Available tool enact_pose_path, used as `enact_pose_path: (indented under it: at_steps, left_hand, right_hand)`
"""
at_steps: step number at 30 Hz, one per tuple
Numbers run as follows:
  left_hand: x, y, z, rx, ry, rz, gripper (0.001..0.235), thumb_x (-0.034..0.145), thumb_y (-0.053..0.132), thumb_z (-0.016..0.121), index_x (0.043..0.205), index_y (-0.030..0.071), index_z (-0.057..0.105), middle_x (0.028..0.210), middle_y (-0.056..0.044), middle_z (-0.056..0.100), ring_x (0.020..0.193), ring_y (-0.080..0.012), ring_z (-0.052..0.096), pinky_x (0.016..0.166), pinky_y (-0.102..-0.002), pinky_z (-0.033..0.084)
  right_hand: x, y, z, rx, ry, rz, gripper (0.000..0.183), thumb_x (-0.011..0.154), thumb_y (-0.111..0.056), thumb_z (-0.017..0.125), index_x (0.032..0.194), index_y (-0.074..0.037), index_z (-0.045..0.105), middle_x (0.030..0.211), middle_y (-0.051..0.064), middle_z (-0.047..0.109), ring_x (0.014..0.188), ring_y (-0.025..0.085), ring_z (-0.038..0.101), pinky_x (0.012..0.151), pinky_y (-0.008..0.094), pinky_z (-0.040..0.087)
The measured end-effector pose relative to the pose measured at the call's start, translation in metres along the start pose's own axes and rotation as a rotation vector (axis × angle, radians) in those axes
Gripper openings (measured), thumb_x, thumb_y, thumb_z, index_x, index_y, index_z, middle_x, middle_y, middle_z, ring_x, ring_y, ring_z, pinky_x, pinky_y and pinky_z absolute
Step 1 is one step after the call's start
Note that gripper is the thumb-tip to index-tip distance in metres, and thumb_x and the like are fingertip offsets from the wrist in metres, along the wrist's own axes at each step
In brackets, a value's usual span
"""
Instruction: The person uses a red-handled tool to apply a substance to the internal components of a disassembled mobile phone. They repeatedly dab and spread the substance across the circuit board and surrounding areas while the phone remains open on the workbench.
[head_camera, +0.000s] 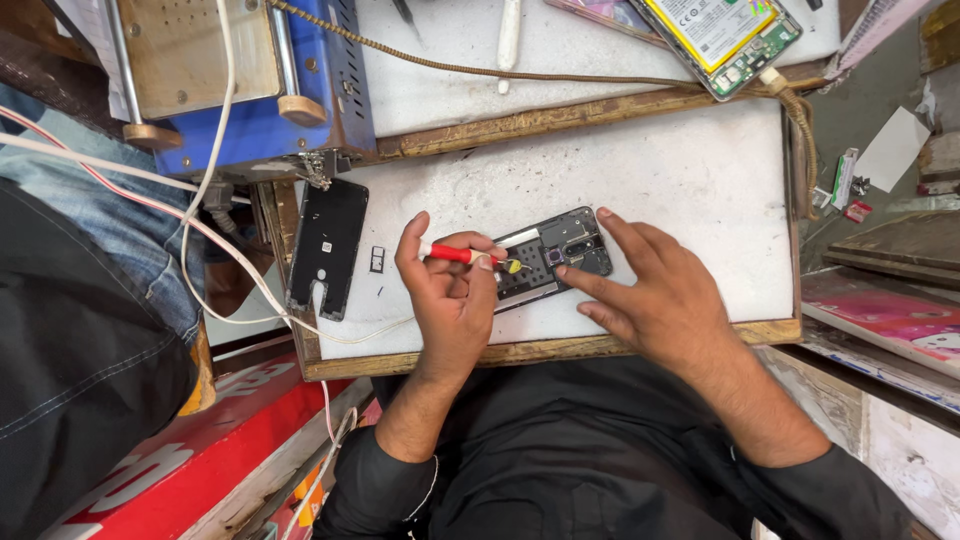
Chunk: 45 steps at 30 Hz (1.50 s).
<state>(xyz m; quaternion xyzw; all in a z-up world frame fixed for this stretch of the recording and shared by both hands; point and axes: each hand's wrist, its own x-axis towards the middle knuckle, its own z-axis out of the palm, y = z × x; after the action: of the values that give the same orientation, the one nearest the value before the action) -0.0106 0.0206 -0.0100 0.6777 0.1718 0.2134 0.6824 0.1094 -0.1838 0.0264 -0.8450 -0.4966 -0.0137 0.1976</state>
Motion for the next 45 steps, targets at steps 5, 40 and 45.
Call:
enact_pose_path:
  at_steps: [5,40,45]
  left_hand:
    - [-0.001,-0.007,0.003,-0.063,-0.014,0.017,0.069,0.104,-0.011,0.051,0.158,0.008,0.012,0.122,-0.017,0.063,0.108,-0.0178,0.069,0.088,-0.028,0.059]
    - [0.002,-0.003,-0.011,-0.243,0.064,-0.14,0.067,0.105,0.001,0.06,0.157,0.004,0.02,0.127,-0.02,0.066,0.109,-0.0189,0.07,0.098,-0.032,0.058]
    - [0.015,0.009,-0.061,-0.109,0.183,-0.096,0.033,0.109,0.015,0.061,0.134,-0.004,0.051,0.123,-0.022,0.07,0.106,-0.0214,0.071,0.096,-0.033,0.058]
  right_hand:
    - [0.004,-0.004,-0.006,0.016,-0.089,-0.007,0.042,0.079,-0.041,0.078,0.12,-0.033,0.075,0.148,0.012,0.051,0.123,0.035,0.055,0.08,0.045,0.054]
    - [0.002,-0.014,0.012,-0.015,-0.054,0.093,0.039,0.086,-0.033,0.076,0.124,-0.023,0.071,0.144,0.002,0.06,0.129,0.025,0.055,0.077,0.039,0.04]
    - [0.003,-0.015,0.009,0.015,-0.028,0.097,0.038,0.087,-0.031,0.075,0.123,-0.023,0.07,0.144,0.002,0.06,0.129,0.024,0.055,0.08,0.04,0.041]
